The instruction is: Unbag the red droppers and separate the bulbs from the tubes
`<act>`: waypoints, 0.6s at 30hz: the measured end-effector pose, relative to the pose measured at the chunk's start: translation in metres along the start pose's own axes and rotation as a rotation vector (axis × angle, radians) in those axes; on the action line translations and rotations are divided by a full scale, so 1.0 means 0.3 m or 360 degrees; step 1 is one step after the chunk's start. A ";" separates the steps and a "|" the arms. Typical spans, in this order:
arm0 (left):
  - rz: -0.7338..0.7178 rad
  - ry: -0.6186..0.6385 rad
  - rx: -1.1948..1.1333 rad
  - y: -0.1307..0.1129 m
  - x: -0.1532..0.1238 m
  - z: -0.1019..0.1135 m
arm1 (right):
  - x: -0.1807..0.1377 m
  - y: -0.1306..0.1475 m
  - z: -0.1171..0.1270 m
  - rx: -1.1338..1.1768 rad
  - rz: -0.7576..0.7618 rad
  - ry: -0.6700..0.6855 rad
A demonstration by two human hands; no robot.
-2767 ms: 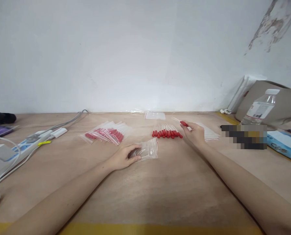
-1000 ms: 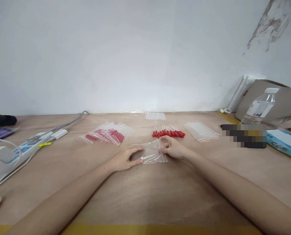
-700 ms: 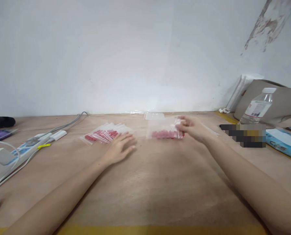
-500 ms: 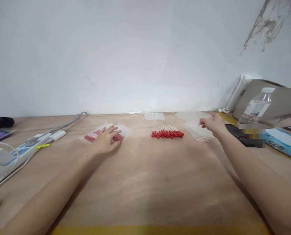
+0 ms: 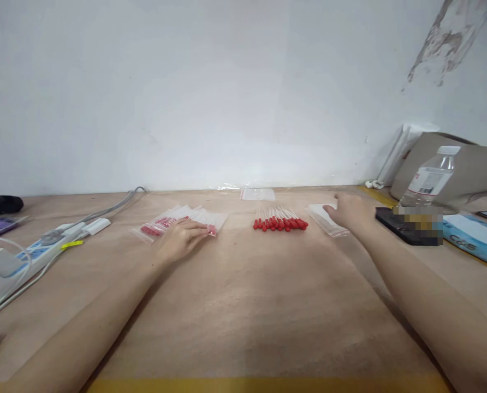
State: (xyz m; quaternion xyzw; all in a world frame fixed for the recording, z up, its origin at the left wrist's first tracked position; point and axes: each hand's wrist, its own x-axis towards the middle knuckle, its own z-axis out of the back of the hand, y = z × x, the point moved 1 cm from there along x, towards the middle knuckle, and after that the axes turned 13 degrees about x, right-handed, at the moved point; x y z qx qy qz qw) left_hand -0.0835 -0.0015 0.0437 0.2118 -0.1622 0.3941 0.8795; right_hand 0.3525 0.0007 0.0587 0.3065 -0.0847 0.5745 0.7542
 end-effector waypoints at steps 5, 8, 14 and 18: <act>0.0033 -0.0156 -0.0149 -0.173 0.014 -0.017 | -0.207 0.273 -0.044 0.0613 0.0739 0.0150; 0.0070 -0.0180 -0.0390 -0.273 0.020 -0.015 | -0.330 0.358 -0.084 0.0910 0.1209 0.0242; -0.0038 -0.0137 -0.0787 -0.380 0.012 0.006 | -0.422 0.388 -0.151 0.1114 0.1658 0.0382; -0.0026 -0.0119 -0.0787 -0.366 -0.001 0.010 | -0.416 0.372 -0.184 0.1110 0.1724 0.0352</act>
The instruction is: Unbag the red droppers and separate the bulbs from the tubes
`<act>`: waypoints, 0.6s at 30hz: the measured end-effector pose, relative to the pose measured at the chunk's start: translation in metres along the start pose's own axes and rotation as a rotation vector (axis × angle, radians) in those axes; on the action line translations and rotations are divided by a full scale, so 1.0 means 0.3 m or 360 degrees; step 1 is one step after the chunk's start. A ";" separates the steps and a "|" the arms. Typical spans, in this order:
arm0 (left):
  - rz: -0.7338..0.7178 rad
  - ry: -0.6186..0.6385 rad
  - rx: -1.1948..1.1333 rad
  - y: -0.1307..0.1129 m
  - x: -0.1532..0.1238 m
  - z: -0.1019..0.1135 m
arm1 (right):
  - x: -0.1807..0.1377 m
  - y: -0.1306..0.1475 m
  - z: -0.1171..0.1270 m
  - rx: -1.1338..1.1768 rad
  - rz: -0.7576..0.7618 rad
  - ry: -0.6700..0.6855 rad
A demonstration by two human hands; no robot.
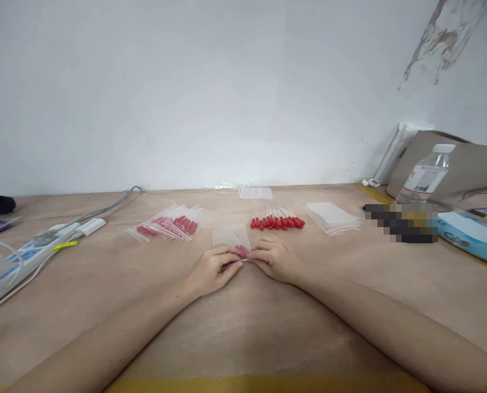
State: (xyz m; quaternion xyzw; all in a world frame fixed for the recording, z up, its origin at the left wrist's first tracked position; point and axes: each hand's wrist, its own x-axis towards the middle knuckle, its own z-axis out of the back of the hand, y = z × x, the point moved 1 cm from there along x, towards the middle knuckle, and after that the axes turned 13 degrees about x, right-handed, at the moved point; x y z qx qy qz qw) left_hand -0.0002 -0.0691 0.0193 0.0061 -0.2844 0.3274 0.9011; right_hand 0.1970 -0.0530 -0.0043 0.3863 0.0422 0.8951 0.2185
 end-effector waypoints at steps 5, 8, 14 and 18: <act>0.0163 0.0033 -0.0113 0.017 0.000 0.006 | 0.000 0.003 0.001 -0.0056 -0.0039 -0.0056; 0.0303 0.0070 -0.0296 0.016 0.003 -0.006 | 0.016 0.028 0.002 -0.0038 0.0009 -0.0063; 0.0436 0.0071 -0.0542 0.026 0.004 -0.030 | 0.030 0.042 -0.006 -0.0096 0.0162 -0.0085; 0.0491 0.0031 -0.0615 0.031 0.007 -0.032 | 0.026 0.041 -0.004 -0.0150 0.0271 -0.0076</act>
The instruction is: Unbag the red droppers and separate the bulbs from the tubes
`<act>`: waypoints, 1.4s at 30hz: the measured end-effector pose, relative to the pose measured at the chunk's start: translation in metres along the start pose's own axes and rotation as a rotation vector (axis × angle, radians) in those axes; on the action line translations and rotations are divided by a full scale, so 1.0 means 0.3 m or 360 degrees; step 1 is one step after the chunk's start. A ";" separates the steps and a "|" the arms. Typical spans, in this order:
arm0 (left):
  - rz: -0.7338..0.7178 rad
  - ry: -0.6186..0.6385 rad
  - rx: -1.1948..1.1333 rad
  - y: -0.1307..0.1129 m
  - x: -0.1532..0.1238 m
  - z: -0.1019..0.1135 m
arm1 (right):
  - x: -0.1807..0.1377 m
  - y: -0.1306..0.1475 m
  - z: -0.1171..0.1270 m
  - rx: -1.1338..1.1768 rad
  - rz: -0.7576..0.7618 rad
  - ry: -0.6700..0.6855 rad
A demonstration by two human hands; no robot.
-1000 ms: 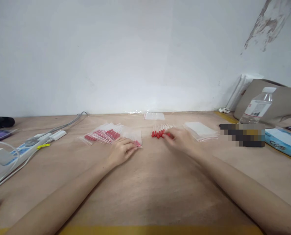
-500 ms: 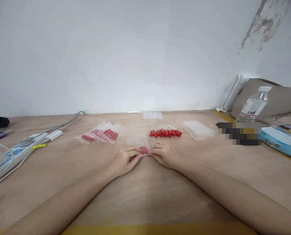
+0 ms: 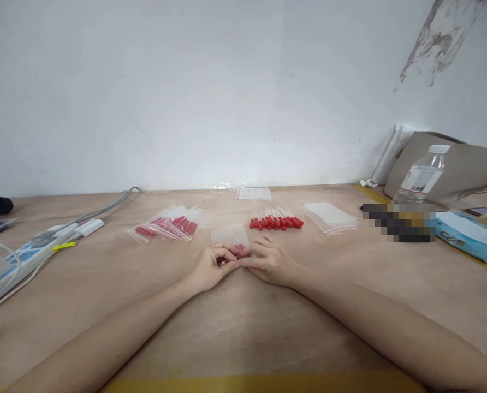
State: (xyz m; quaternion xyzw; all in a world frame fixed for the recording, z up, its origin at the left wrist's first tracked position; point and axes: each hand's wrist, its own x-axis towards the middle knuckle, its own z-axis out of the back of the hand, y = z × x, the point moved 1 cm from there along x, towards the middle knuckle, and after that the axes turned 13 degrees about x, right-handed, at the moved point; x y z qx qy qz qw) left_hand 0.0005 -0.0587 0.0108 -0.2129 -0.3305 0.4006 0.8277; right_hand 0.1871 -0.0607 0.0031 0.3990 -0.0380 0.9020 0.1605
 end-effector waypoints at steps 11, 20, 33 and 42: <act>0.0039 -0.0003 -0.0048 0.007 0.002 -0.002 | 0.027 0.011 -0.010 -0.0095 0.0018 -0.0056; -0.0051 0.0068 0.0165 -0.016 0.006 -0.005 | 0.029 0.015 -0.028 -0.0067 -0.0159 0.0068; 0.0059 -0.0027 0.0267 -0.017 -0.002 0.006 | 0.019 0.007 -0.002 0.0816 -0.0469 0.0259; -0.0146 0.0327 0.0414 0.043 0.007 0.093 | -0.037 -0.057 0.101 0.0821 -0.0742 0.0204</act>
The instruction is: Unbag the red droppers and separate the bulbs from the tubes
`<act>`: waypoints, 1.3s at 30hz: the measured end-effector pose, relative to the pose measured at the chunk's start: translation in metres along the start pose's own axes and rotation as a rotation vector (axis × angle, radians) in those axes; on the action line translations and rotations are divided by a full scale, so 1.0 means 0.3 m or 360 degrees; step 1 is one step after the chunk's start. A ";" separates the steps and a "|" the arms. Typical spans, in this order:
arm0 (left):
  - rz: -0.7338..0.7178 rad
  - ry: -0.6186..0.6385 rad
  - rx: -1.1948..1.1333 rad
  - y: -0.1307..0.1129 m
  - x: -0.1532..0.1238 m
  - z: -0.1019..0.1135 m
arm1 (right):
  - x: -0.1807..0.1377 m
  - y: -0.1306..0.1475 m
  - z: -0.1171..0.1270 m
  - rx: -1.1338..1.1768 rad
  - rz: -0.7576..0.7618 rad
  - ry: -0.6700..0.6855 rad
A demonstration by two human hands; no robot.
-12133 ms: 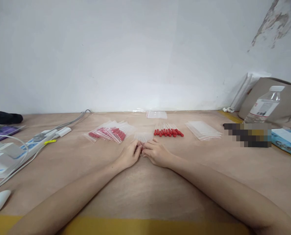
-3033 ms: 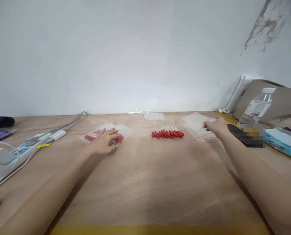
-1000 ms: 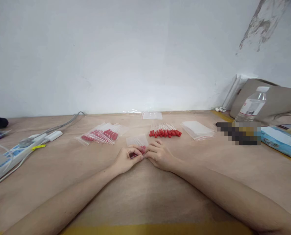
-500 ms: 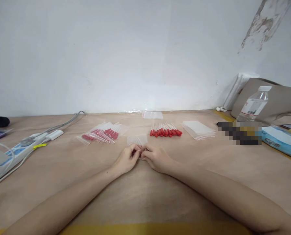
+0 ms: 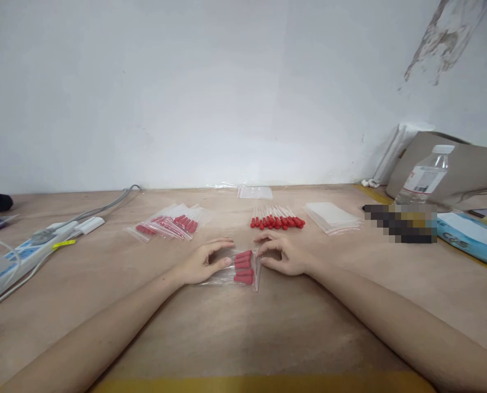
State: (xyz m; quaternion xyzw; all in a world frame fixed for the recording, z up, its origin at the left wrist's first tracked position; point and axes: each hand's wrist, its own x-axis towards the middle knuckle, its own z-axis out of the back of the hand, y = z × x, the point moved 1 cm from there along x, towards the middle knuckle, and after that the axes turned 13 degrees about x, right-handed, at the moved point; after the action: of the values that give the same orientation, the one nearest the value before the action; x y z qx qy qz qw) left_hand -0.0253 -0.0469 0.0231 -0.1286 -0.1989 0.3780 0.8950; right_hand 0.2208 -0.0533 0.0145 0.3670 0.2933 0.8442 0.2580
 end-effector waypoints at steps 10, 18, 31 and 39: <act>-0.0265 0.0104 0.0104 -0.013 -0.022 -0.007 | 0.018 0.022 -0.058 -0.0358 -0.0263 -0.0179; -0.0182 0.0130 0.0095 -0.036 -0.020 0.001 | 0.027 0.007 -0.027 0.0004 -0.0469 0.0060; -0.0090 0.0061 0.0052 -0.030 -0.021 -0.008 | 0.039 0.031 -0.050 0.0697 -0.0507 0.0120; -0.0084 0.0063 0.0031 -0.040 -0.019 -0.004 | 0.054 0.013 -0.108 0.0799 -0.0642 -0.0038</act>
State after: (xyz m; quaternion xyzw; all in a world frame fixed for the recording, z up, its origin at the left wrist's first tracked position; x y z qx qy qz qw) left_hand -0.0209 -0.0593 0.0251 -0.1221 -0.1807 0.3536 0.9096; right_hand 0.1851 -0.0553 0.0066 0.3635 0.5562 0.6731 0.3248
